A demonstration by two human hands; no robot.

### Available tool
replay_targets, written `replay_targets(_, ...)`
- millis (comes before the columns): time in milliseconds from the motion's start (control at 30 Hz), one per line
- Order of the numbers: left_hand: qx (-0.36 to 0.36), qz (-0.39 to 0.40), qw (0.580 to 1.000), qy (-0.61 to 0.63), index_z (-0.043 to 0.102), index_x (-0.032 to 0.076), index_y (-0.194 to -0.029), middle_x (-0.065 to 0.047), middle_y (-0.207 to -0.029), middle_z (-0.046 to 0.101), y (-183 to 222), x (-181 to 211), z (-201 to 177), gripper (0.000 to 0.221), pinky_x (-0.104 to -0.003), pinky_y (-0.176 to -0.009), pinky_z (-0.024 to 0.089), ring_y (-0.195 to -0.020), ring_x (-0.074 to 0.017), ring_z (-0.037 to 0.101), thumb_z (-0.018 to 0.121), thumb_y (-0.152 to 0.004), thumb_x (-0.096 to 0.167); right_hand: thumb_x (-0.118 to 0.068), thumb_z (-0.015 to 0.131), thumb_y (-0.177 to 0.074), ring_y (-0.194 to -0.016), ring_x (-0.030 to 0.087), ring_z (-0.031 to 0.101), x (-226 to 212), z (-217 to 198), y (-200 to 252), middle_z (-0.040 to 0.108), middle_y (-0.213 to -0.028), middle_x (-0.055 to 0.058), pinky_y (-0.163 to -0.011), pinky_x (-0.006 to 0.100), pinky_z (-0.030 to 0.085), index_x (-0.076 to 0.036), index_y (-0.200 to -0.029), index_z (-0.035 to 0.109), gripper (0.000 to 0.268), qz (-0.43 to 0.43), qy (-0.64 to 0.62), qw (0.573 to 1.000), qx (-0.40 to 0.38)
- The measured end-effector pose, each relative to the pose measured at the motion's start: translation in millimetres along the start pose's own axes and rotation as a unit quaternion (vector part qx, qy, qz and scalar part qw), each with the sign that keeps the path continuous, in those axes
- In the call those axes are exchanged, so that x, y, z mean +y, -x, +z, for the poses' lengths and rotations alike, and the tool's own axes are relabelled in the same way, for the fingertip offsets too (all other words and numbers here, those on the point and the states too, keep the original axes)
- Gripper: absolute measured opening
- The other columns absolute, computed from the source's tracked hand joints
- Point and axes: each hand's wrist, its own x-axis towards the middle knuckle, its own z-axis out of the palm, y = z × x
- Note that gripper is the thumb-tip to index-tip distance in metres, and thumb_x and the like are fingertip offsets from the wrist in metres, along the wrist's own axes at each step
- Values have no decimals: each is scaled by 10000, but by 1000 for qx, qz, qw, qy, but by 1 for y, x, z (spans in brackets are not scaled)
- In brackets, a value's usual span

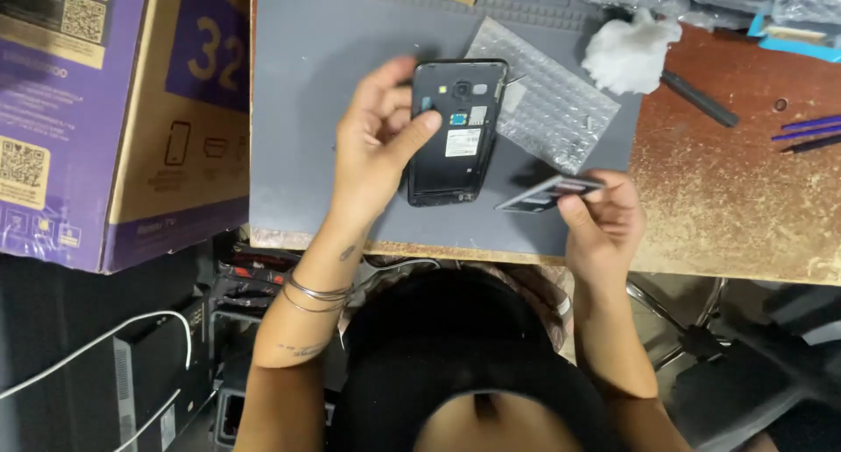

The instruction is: Disassembling a smartphone and cleaning its internal components and screen using a prying tool and a cloth.

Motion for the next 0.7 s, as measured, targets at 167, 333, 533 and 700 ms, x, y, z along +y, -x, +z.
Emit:
replay_targets(167, -7, -11, 1000, -22, 486, 50, -1236, -103, -1091, 638, 2, -16, 4, 370, -265, -860, 510, -990, -153, 613, 553, -920, 231, -28, 616, -889, -774, 177, 636, -12, 44, -22, 625, -876, 106, -734, 248, 535, -14, -1191, 443, 348, -56, 108, 988, -100)
replay_targets(333, 2, -13, 999, -31, 433, 81, -1269, -124, -1085, 645, 1, -21, 2, 407, -264, -808, 521, -935, -154, 627, 587, -906, 183, -94, 602, -916, -920, 202, 643, -3, 73, -43, 630, -1026, 154, -825, 282, 534, -20, -1132, 490, 255, -65, 153, 978, -126)
replay_targets(533, -32, 24, 998, -55, 508, 111, -1206, -126, -1142, 624, 6, -26, 3, 256, -229, -746, 523, -913, -143, 642, 516, -950, 126, -133, 695, -882, -662, 73, 372, 15, 61, -44, 423, -734, -23, -637, 199, 336, -71, -1172, 546, 332, -27, 244, 965, -89)
replay_targets(700, -6, 70, 997, 3, 524, 55, -1227, -139, -1046, 651, 7, -25, 5, 348, -323, -823, 551, -947, -196, 658, 525, -902, -71, -48, 834, -682, -748, 136, 547, 20, 61, -35, 650, -860, 145, -774, 247, 444, 54, -1206, 482, 639, -163, 200, 964, -62)
